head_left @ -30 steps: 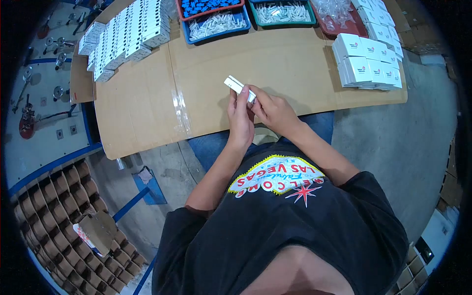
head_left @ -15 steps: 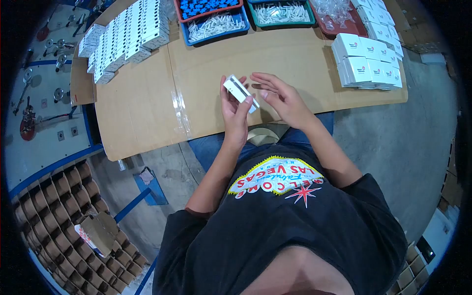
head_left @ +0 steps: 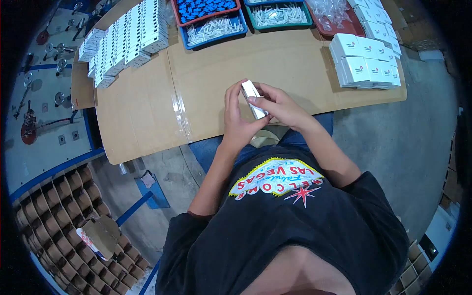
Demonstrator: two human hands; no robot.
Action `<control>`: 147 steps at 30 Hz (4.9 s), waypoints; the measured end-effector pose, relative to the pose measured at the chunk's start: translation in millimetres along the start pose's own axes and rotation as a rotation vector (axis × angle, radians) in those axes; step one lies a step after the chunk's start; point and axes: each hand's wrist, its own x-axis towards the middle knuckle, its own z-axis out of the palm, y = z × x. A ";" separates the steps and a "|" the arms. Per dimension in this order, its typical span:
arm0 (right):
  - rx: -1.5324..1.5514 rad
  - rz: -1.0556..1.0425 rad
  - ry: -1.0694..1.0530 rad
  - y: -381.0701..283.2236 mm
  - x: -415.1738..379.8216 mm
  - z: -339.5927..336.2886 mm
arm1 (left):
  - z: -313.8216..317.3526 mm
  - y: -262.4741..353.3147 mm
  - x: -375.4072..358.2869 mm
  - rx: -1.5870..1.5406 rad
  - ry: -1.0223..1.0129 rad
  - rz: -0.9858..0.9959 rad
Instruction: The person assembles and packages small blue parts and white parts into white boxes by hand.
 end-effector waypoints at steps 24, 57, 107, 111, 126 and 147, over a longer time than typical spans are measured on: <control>0.024 -0.145 0.029 3.1 -18.8 35.7 | 8.4 -43.7 -2.9 0.079 0.187 0.524; -0.508 -0.802 0.181 35.3 3.5 -1.2 | 9.4 7.7 -8.2 -1.303 -0.102 -0.803; -1.234 -0.398 0.943 109.7 21.2 -71.5 | 12.3 -114.6 -22.3 0.758 0.186 -0.126; -1.191 -0.404 0.953 109.6 20.0 -75.4 | 13.4 -116.8 -22.1 0.772 0.130 -0.119; -1.252 -0.744 0.908 -122.4 42.4 -244.0 | 17.6 -95.8 -9.4 0.750 0.078 -0.235; -1.741 0.122 0.855 -208.4 256.0 -568.8 | 17.5 -113.8 -2.7 0.768 -0.002 -0.338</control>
